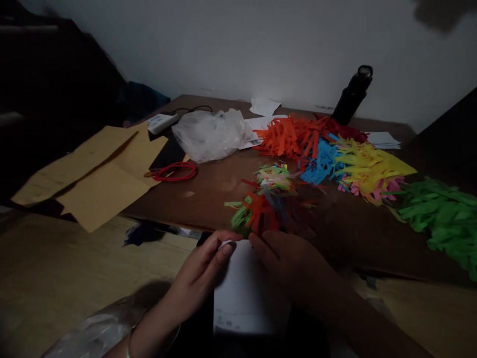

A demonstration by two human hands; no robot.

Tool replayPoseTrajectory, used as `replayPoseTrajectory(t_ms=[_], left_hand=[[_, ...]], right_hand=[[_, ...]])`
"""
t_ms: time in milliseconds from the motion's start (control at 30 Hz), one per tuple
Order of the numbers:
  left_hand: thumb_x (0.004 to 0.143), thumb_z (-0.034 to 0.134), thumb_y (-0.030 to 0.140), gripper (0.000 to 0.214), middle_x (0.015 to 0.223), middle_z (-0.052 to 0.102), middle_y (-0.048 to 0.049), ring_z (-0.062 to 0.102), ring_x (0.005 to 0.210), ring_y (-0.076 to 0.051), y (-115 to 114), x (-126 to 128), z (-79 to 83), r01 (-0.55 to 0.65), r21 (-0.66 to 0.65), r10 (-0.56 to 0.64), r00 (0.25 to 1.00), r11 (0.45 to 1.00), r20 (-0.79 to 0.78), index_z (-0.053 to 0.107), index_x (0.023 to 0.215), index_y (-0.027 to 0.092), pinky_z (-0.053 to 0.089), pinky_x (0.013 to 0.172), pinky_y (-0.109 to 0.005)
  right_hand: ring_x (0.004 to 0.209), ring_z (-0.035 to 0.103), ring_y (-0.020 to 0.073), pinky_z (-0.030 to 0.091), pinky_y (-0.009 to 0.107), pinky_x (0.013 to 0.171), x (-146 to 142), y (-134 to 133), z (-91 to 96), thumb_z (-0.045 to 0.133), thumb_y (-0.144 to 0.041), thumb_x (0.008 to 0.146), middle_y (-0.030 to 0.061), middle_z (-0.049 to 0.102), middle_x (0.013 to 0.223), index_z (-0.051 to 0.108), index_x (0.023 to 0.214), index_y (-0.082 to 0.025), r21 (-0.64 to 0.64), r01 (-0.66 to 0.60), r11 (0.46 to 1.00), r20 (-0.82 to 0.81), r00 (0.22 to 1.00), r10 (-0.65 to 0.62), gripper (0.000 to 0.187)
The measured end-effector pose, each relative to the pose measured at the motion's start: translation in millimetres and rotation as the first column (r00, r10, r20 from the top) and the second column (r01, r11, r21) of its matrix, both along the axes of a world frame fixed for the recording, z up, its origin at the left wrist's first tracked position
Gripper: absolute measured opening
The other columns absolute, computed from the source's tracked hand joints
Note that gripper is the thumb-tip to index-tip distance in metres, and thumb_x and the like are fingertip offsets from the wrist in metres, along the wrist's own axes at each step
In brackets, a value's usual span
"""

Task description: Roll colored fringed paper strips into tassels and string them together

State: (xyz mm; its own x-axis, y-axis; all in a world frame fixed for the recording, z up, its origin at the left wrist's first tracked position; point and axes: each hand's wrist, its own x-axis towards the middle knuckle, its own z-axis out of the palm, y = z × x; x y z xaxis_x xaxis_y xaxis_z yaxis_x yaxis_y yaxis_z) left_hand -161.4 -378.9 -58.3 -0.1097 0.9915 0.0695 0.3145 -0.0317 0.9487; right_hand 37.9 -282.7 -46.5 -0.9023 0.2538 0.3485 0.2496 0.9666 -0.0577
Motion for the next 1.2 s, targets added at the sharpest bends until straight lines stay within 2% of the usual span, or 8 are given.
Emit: replayPoseTrajectory(t_ms=[133,233,433,567,667,767,1100,1200], left_hand=[[0.101,0.044,0.034,0.023,0.09,0.068,-0.0005,0.061,0.082,-0.016,-1,-1,3.2,0.017,-0.025,-0.017,1.0,1.0,0.008,0.063,0.11,0.025,0.047,0.073,-0.024],[0.1,0.044,0.036,0.025,0.088,0.067,-0.0013,0.061,0.08,-0.016,0,-1,2.7,0.009,-0.029,-0.009,1.0,1.0,-0.001,0.064,0.108,0.023,0.047,0.073,-0.025],[0.1,0.043,0.037,0.025,0.088,0.067,-0.0007,0.061,0.079,-0.016,0,-1,-0.3,0.0,-0.023,-0.001,1.0,1.0,-0.018,0.063,0.108,0.023,0.047,0.072,-0.024],[0.1,0.043,0.037,0.025,0.089,0.067,-0.0003,0.061,0.08,-0.016,0,-1,0.6,0.003,-0.038,-0.004,1.0,0.999,-0.024,0.062,0.109,0.024,0.047,0.073,-0.025],[0.099,0.046,0.037,0.023,0.089,0.069,-0.0011,0.062,0.08,-0.017,1,0,2.5,0.003,-0.041,-0.003,1.0,0.999,-0.004,0.063,0.108,0.024,0.048,0.075,-0.026],[0.099,0.047,0.036,0.023,0.091,0.07,-0.0013,0.063,0.081,-0.017,2,0,4.7,0.014,-0.055,-0.015,1.0,0.998,-0.003,0.062,0.109,0.024,0.048,0.075,-0.026],[0.098,0.047,0.035,0.023,0.088,0.069,0.0007,0.061,0.073,-0.015,5,-4,7.1,0.079,-0.051,-0.083,0.993,0.996,-0.085,0.057,0.117,0.026,0.045,0.069,-0.025],[0.1,0.046,0.034,0.021,0.094,0.069,0.0004,0.062,0.08,-0.016,5,-4,8.2,0.105,-0.053,-0.109,0.991,0.993,-0.077,0.056,0.116,0.026,0.045,0.072,-0.025]], right_hand=[[0.074,0.068,0.0221,0.058,0.033,0.06,-1,2,4.2,0.043,-0.01,0.094,0.0159,0.069,0.096,0.059,0.121,-0.006,0.021,-0.01,1.0,0.012,1.0,0.009,0.031],[0.079,0.069,0.0236,0.059,0.035,0.064,-1,2,8.4,0.045,-0.011,0.092,0.0176,0.068,0.101,0.058,0.123,-0.005,-0.027,-0.017,0.999,0.012,1.0,0.018,0.034],[0.08,0.068,0.0247,0.06,0.037,0.064,-1,2,7.9,0.046,-0.008,0.088,0.018,0.068,0.1,0.055,0.125,-0.003,-0.011,-0.029,1.0,0.021,0.999,0.029,0.038],[0.082,0.069,0.0236,0.06,0.035,0.066,-2,3,9.1,0.049,-0.005,0.083,0.0154,0.068,0.101,0.059,0.12,-0.007,-0.153,-0.009,0.988,-0.017,1.0,0.007,0.038],[0.087,0.068,0.022,0.059,0.033,0.07,0,5,7.9,0.054,-0.007,0.081,0.0128,0.066,0.106,0.057,0.123,-0.012,-0.274,0.022,0.961,-0.022,0.999,-0.029,0.042],[0.09,0.068,0.0198,0.058,0.031,0.074,2,9,4.1,0.056,-0.008,0.083,0.0112,0.065,0.11,0.055,0.126,-0.015,-0.338,0.031,0.941,-0.023,0.999,-0.041,0.044],[0.089,0.068,0.0191,0.058,0.03,0.074,6,14,1.5,0.052,-0.013,0.088,0.011,0.064,0.11,0.055,0.127,-0.015,-0.319,0.038,0.947,-0.012,0.999,-0.044,0.038],[0.09,0.068,0.02,0.058,0.032,0.073,5,14,1.9,0.051,-0.012,0.089,0.0111,0.064,0.109,0.055,0.127,-0.015,-0.318,0.037,0.947,-0.011,0.999,-0.042,0.038]])
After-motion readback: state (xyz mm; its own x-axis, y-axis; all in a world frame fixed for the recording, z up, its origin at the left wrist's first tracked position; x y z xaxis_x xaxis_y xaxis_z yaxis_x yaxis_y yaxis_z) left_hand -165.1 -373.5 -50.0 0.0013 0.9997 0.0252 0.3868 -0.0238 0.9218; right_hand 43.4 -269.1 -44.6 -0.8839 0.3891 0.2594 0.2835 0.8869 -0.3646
